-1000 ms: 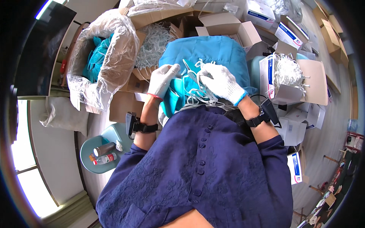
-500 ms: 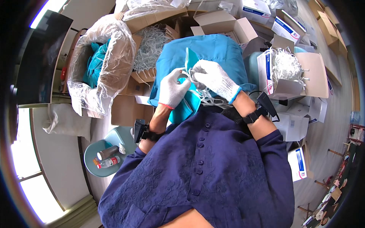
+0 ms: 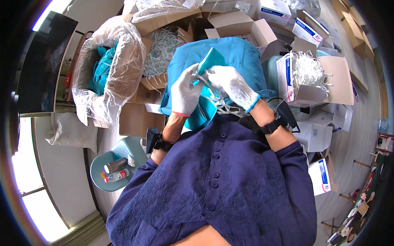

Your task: Unpack and organize surgical masks and sterile pads into different containers.

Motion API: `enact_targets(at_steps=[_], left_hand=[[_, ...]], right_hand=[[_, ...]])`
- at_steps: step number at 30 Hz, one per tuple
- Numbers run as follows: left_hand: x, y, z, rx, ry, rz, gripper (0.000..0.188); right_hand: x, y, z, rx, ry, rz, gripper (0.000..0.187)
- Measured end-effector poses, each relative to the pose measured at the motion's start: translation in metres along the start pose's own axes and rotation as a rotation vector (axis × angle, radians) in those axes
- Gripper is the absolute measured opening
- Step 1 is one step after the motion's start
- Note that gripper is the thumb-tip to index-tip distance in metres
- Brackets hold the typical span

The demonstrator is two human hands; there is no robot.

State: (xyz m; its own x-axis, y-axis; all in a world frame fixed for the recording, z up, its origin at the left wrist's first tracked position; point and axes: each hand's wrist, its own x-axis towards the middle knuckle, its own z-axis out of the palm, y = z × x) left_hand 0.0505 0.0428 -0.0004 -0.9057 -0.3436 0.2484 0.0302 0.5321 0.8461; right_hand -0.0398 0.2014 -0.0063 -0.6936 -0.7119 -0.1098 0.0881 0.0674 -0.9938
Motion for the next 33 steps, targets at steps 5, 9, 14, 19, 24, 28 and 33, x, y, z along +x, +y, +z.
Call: enact_targets(at_steps=[5, 9, 14, 19, 24, 28, 33], left_hand=[[0.002, -0.006, -0.002, -0.11, 0.109, -0.062, 0.042], [0.003, -0.007, 0.001, -0.185, 0.143, -0.106, 0.032], [0.005, 0.0, -0.007, -0.132, 0.045, -0.145, 0.024], [0.001, 0.015, -0.007, -0.03, -0.014, -0.068, 0.013], [-0.007, 0.005, -0.028, -0.058, 0.115, -0.057, 0.011], [-0.001, 0.022, -0.047, 0.019, 0.061, 0.005, 0.011], [0.005, 0.016, -0.049, 0.13, 0.017, 0.409, 0.014]], right_hand=[[-0.004, -0.025, 0.005, -0.251, 0.011, 0.043, 0.024], [0.001, -0.008, 0.002, -0.359, 0.006, -0.152, 0.027], [0.003, 0.019, -0.005, -1.005, -0.066, -0.726, 0.01], [0.009, 0.011, -0.004, -0.821, 0.249, -0.86, 0.007], [0.001, -0.016, -0.045, 0.489, 0.3, -0.247, 0.015], [0.0, -0.017, -0.053, 0.02, 0.108, 0.032, 0.022], [0.002, -0.001, -0.05, -1.228, 0.483, -0.334, 0.034]])
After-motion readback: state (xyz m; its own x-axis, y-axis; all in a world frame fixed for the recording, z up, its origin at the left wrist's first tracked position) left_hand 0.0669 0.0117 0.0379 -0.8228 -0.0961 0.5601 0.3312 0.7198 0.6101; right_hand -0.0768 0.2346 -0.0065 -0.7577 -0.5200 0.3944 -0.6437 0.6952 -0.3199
